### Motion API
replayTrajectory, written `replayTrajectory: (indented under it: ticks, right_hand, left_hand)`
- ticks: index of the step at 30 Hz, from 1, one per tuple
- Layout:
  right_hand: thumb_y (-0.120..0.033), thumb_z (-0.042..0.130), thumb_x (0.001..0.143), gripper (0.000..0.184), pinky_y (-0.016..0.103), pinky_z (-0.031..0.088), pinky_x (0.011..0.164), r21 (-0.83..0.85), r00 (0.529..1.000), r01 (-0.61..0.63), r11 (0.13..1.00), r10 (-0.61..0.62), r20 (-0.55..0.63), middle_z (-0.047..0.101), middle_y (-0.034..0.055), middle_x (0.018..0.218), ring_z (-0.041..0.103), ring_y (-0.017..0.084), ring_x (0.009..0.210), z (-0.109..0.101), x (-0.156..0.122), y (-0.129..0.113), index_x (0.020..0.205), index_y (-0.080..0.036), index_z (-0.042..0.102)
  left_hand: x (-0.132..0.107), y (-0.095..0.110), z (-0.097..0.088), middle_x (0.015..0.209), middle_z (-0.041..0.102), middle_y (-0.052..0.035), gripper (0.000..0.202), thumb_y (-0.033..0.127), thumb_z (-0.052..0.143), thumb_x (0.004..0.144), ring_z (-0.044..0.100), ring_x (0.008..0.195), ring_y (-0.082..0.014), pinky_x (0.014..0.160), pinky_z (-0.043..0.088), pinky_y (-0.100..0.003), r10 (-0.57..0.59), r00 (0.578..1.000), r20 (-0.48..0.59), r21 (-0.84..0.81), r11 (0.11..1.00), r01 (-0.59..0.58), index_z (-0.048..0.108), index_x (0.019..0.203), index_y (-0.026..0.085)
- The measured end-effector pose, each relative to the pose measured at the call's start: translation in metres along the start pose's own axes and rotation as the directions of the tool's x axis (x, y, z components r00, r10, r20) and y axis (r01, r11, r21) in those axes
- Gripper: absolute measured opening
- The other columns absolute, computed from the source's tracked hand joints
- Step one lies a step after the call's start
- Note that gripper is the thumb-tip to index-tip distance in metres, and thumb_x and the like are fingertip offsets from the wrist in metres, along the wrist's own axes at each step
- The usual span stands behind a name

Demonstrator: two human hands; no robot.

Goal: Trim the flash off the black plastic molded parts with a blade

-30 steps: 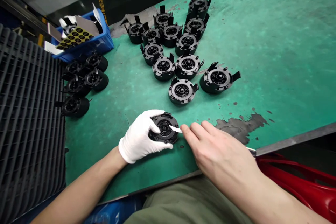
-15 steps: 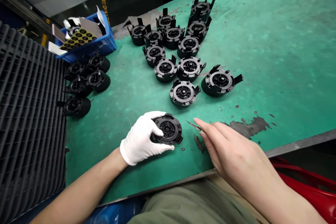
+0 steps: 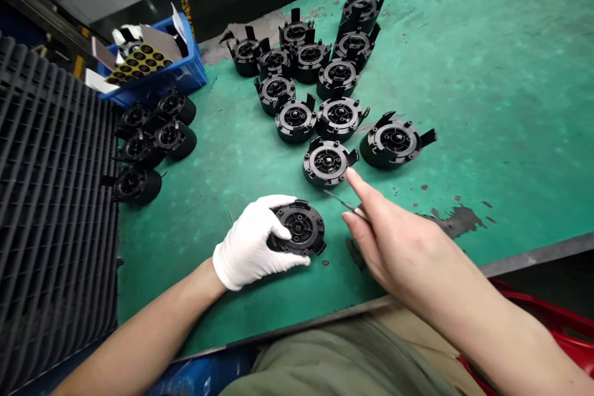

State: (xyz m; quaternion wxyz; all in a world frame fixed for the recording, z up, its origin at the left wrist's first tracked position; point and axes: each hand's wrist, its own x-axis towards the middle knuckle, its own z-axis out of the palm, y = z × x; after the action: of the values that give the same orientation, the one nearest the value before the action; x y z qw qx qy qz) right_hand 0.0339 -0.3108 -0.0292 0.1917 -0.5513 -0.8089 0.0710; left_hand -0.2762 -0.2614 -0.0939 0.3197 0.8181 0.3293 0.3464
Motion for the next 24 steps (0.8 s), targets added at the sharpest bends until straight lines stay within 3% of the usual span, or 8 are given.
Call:
replayTrajectory:
  ticks: [4, 8, 11, 14, 18, 21, 24]
  right_hand:
    - [-0.036, 0.056, 0.134, 0.035, 0.040, 0.075, 0.089, 0.162, 1.000, 0.003, 0.987, -0.008, 0.028, 0.094, 0.0094, 0.125, 0.093, 0.028, 0.094, 0.000, -0.011, 0.006, 0.161, -0.028, 0.077]
    - [-0.037, 0.057, 0.134, 0.038, 0.041, 0.074, 0.089, 0.238, 0.994, 0.030, 0.971, -0.054, 0.096, 0.095, 0.0062, 0.126, 0.093, 0.030, 0.104, 0.015, -0.028, 0.016, 0.162, -0.037, 0.082]
    - [-0.038, 0.060, 0.134, 0.039, 0.039, 0.073, 0.086, 0.185, 0.989, 0.074, 0.980, -0.096, 0.114, 0.096, 0.0073, 0.131, 0.093, 0.027, 0.100, 0.023, -0.031, 0.021, 0.165, -0.029, 0.081]
    - [-0.035, 0.057, 0.135, 0.035, 0.035, 0.060, 0.068, 0.063, 0.976, 0.186, 0.980, -0.192, 0.104, 0.088, 0.0031, 0.110, 0.082, 0.019, 0.074, 0.020, -0.026, 0.019, 0.158, -0.023, 0.081]
    - [-0.018, 0.052, 0.130, 0.040, 0.039, 0.045, 0.057, -0.108, 0.955, 0.288, 0.952, -0.276, 0.112, 0.072, -0.0005, 0.093, 0.066, 0.017, 0.061, 0.010, -0.021, 0.008, 0.160, -0.015, 0.078]
    - [-0.002, 0.050, 0.117, 0.053, 0.042, 0.045, 0.056, -0.173, 0.948, 0.304, 0.937, -0.280, 0.150, 0.072, 0.0014, 0.093, 0.068, 0.020, 0.063, 0.005, -0.026, 0.000, 0.164, -0.010, 0.073]
    - [0.005, 0.048, 0.107, 0.068, 0.043, 0.047, 0.056, -0.221, 0.957, 0.274, 0.936, -0.242, 0.160, 0.075, 0.0027, 0.098, 0.072, 0.022, 0.068, 0.008, -0.035, -0.005, 0.171, -0.011, 0.067]
  left_hand:
    - [-0.002, -0.002, 0.000, 0.156, 0.093, -0.0219, 0.059, 0.052, 0.130, 0.080, 0.095, 0.142, -0.0443, 0.121, 0.082, -0.062, -0.027, 1.000, 0.010, -0.003, 1.000, 0.027, 0.082, 0.102, 0.026]
    - [-0.007, -0.008, 0.002, 0.164, 0.089, -0.0231, 0.065, 0.054, 0.123, 0.091, 0.092, 0.151, -0.0430, 0.125, 0.080, -0.064, 0.011, 0.998, -0.065, -0.012, 1.000, -0.012, 0.075, 0.126, 0.027]
    - [-0.010, -0.011, 0.003, 0.164, 0.088, -0.0231, 0.079, 0.061, 0.115, 0.100, 0.091, 0.153, -0.0424, 0.127, 0.079, -0.064, 0.061, 0.995, -0.076, 0.017, 0.998, -0.060, 0.069, 0.153, 0.027]
    - [-0.009, -0.010, 0.001, 0.163, 0.089, -0.0219, 0.099, 0.066, 0.116, 0.097, 0.091, 0.152, -0.0446, 0.133, 0.077, -0.065, -0.019, 1.000, -0.001, 0.067, 0.998, 0.019, 0.065, 0.172, 0.025]
    - [-0.005, -0.008, -0.001, 0.163, 0.090, -0.0200, 0.099, 0.068, 0.116, 0.096, 0.090, 0.153, -0.0468, 0.137, 0.075, -0.066, -0.091, 0.992, 0.083, 0.105, 0.991, 0.083, 0.072, 0.174, 0.025]
    - [-0.002, -0.006, -0.001, 0.162, 0.091, -0.0190, 0.094, 0.067, 0.113, 0.100, 0.090, 0.153, -0.0458, 0.137, 0.075, -0.064, -0.066, 0.994, 0.084, 0.112, 0.992, 0.056, 0.073, 0.174, 0.024]
    - [0.002, -0.003, -0.001, 0.161, 0.092, -0.0176, 0.082, 0.059, 0.109, 0.105, 0.091, 0.152, -0.0431, 0.137, 0.075, -0.060, -0.060, 0.994, 0.089, 0.091, 0.995, 0.052, 0.075, 0.171, 0.023]
